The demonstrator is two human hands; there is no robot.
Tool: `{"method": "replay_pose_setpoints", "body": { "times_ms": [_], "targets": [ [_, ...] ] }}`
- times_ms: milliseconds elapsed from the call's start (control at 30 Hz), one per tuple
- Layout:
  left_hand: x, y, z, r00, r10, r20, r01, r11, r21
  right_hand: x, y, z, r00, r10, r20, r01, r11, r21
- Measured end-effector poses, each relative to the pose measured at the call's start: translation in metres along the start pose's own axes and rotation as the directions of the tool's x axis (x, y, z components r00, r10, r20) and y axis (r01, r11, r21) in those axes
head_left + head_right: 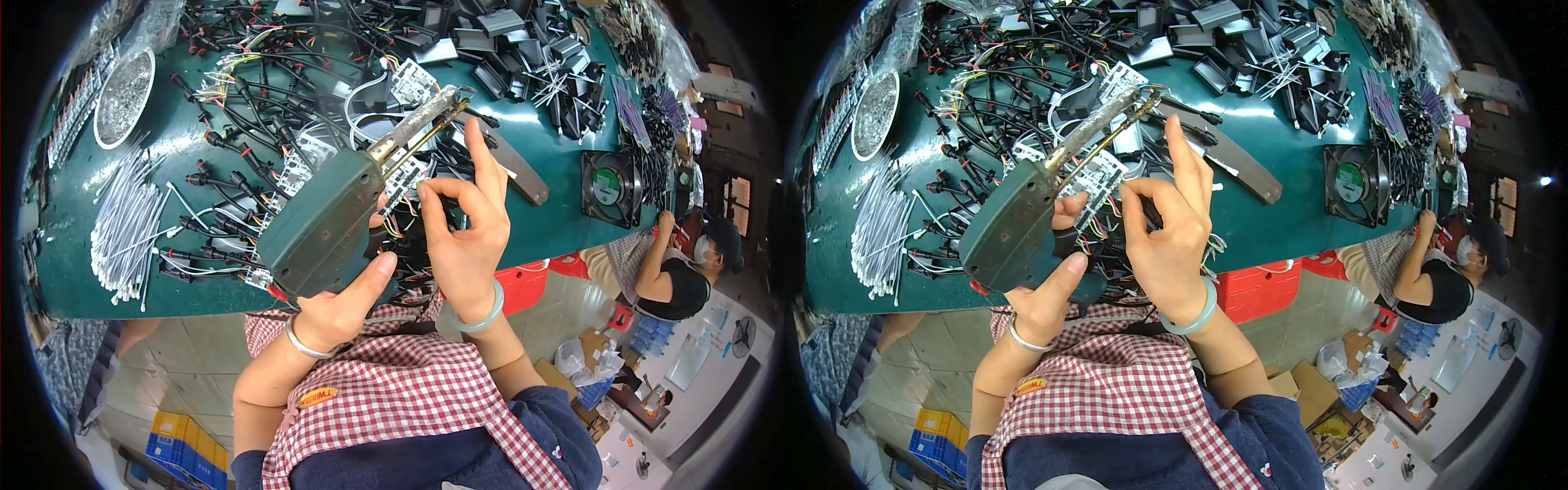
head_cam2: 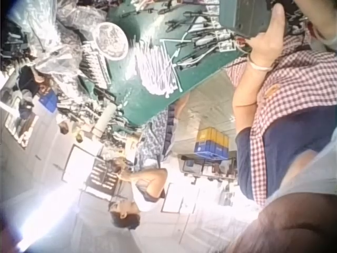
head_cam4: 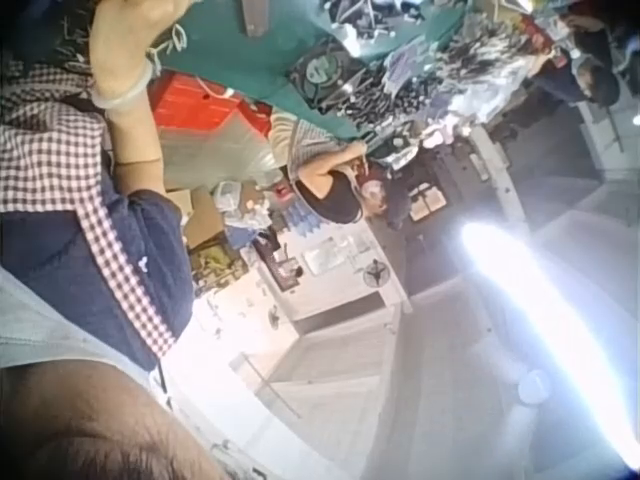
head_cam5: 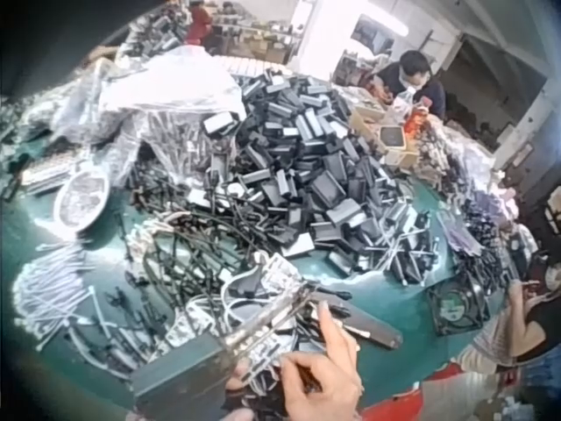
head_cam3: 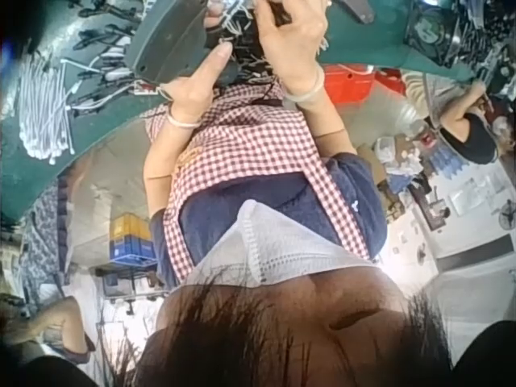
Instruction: The person solders wires onto circuit boards using a handheld soldering tool, handling and positioning the wires and circuit boards on the table by hand.
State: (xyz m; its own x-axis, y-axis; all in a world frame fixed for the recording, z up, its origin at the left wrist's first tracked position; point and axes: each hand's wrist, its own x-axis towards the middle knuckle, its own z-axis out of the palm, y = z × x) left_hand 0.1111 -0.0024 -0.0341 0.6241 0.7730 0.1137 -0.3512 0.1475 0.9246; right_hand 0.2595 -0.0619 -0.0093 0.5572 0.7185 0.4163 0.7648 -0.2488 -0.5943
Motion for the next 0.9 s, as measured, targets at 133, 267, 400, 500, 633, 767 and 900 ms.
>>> {"method": "replay_pose_setpoints", "body": {
  "times_ms": [133, 267, 400, 500, 633, 767, 900],
  "targets": [
    [0.001, -0.001, 0.001, 1.0, 0.008, -0.011, -0.008, 1.0, -0.004, 0.0, 0.003, 0.002, 0.999, 0.029, 0.024, -0.031, 0.996, 0.087],
    [0.0, 0.0, 0.001, 1.0, 0.0, -0.018, 0.0, 1.0, -0.012, 0.003, 0.006, 0.002, 0.996, 0.049, 0.072, -0.063, 0.975, 0.213],
    [-0.001, -0.001, 0.002, 0.999, -0.004, -0.038, 0.004, 1.0, -0.025, 0.001, 0.004, -0.002, 0.998, -0.06, 0.037, 0.057, 0.994, 0.089],
    [0.0, -0.001, 0.001, 0.999, -0.014, -0.033, 0.014, 1.0, -0.025, 0.001, 0.005, -0.002, 0.996, -0.086, 0.028, 0.083, 0.994, 0.077],
    [0.0, -0.002, -0.001, 1.0, 0.001, -0.014, -0.001, 1.0, -0.013, 0.004, 0.008, -0.002, 0.992, -0.115, 0.043, 0.111, 0.991, 0.078],
    [0.0, 0.0, 0.0, 1.0, -0.009, -0.028, 0.008, 1.0, -0.026, 0.007, 0.012, -0.003, 0.988, -0.116, 0.105, 0.101, 0.985, 0.142],
    [0.0, 0.0, 0.001, 0.999, 0.002, -0.037, -0.004, 0.999, -0.038, 0.013, 0.016, -0.009, 0.962, -0.178, 0.207, 0.16, 0.982, 0.103]
  ]
}}
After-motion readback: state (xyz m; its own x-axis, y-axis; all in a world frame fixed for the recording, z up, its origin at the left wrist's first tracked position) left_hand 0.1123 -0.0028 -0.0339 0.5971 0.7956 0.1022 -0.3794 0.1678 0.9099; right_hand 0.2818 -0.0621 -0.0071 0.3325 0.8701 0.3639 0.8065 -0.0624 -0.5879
